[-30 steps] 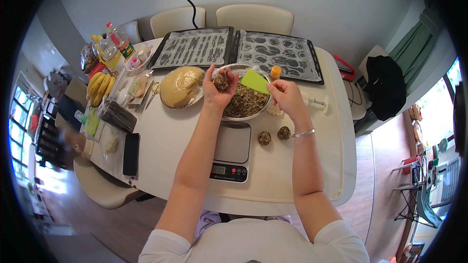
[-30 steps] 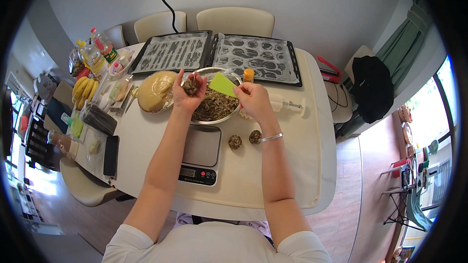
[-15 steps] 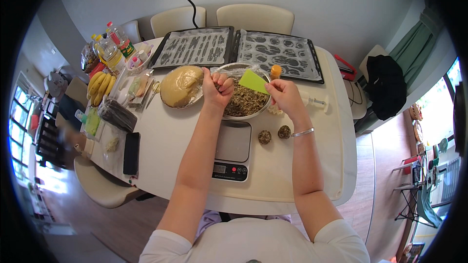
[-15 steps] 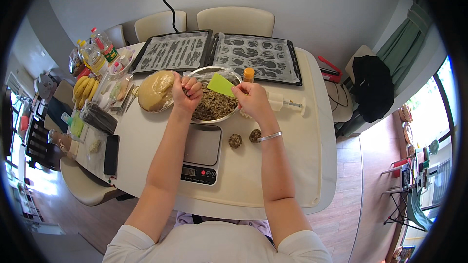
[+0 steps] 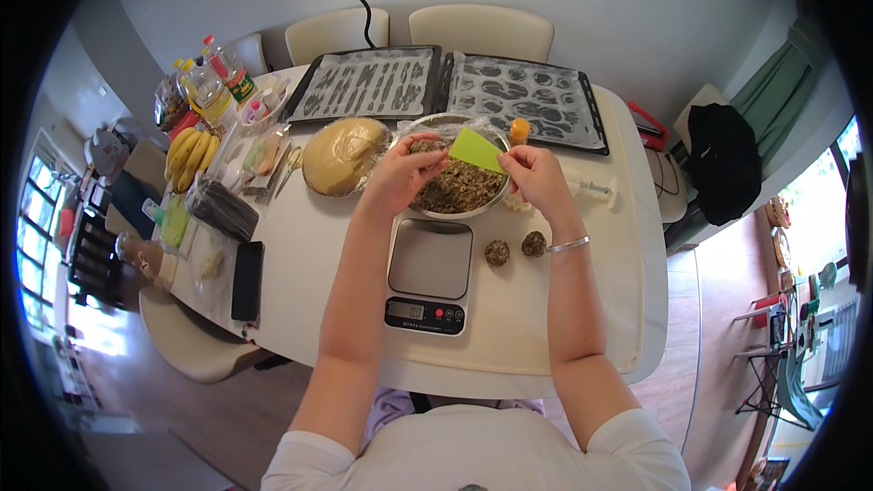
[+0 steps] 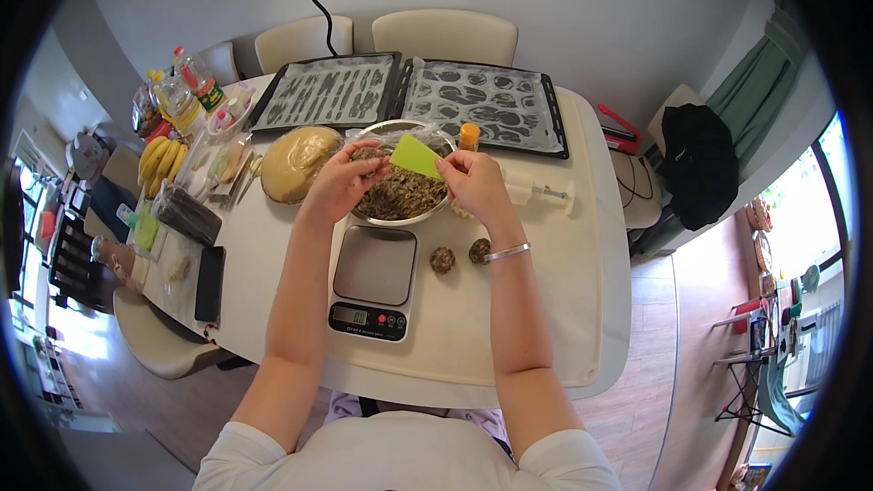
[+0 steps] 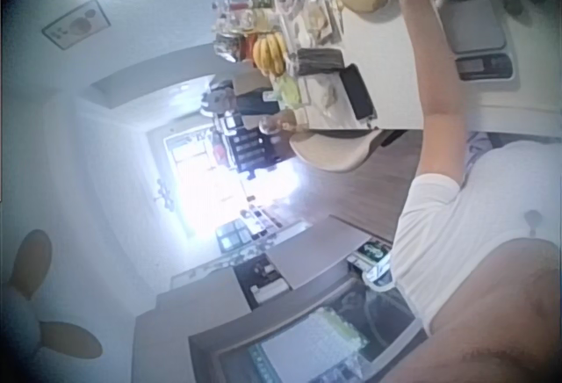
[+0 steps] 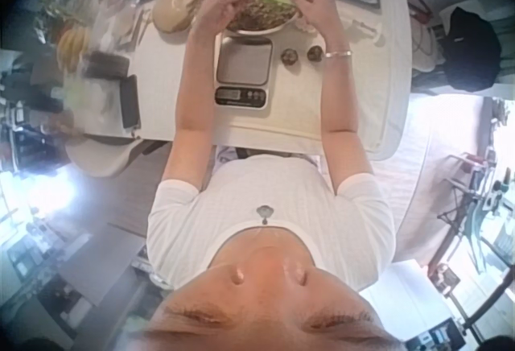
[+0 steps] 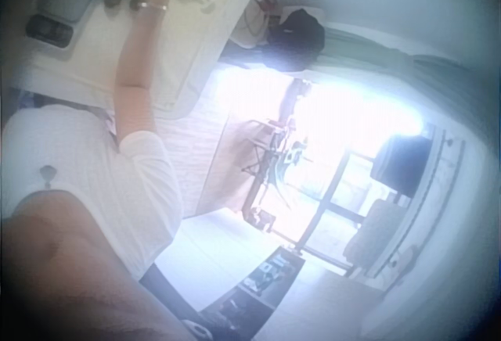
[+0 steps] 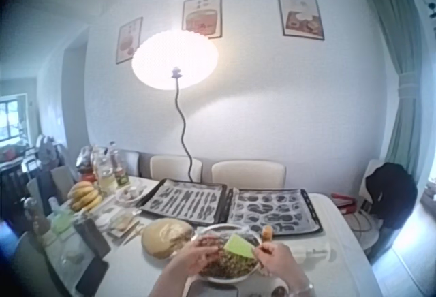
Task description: The person scoops a brown mixture from a bowl, weighs it on a digital scale, and rolls it into a ball by hand.
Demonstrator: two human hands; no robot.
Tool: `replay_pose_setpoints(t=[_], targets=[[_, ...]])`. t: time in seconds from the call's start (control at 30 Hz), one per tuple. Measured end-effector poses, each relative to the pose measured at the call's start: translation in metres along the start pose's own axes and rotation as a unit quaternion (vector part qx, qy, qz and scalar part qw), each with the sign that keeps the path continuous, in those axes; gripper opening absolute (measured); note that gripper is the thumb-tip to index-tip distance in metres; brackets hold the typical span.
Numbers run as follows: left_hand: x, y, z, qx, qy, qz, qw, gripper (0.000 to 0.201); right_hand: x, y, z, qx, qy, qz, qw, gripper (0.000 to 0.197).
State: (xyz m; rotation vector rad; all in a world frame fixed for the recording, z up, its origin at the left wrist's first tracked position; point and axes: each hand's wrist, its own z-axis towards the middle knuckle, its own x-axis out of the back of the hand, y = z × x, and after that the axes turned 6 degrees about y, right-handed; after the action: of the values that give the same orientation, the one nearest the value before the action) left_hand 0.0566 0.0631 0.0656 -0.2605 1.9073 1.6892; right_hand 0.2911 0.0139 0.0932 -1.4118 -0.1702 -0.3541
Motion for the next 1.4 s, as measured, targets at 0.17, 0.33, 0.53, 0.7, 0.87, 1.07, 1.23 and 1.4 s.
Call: replay_pose_setpoints(t=[0.17,0.33,0.53,0.7,0.87,1.07,1.23,1.4], targets=[[-0.006,0.019,-0.032,-0.101,0.064,0.37,0.921,0.056,0.007,-0.006,-0.004,-0.009,-0.038,-0.023,0.999,0.023],[-0.014,0.042,-0.077,-0.06,-0.046,0.561,0.824,0.067,0.014,0.0,-0.003,-0.02,-0.012,-0.001,1.0,0.023],[-0.014,0.02,-0.105,-0.061,-0.113,0.691,0.711,0.041,0.011,0.001,-0.001,-0.023,-0.017,-0.005,1.0,0.025],[-0.018,0.031,-0.108,-0.13,-0.078,0.655,0.74,0.04,0.009,-0.003,-0.006,-0.022,-0.018,-0.017,0.999,0.024],[-0.003,0.053,-0.066,-0.215,0.021,0.524,0.824,0.026,0.012,-0.004,-0.006,-0.03,0.002,-0.01,0.999,0.024],[0.017,0.045,-0.042,-0.203,0.078,0.456,0.863,0.02,0.017,0.001,-0.005,-0.026,0.001,-0.022,0.999,0.024],[0.017,0.039,-0.04,-0.163,0.047,0.487,0.857,0.021,0.022,0.004,-0.003,-0.043,-0.002,-0.03,0.999,0.023],[0.018,0.035,-0.037,-0.149,0.055,0.491,0.856,0.02,0.018,0.003,-0.003,-0.062,-0.001,-0.042,0.997,0.022]])
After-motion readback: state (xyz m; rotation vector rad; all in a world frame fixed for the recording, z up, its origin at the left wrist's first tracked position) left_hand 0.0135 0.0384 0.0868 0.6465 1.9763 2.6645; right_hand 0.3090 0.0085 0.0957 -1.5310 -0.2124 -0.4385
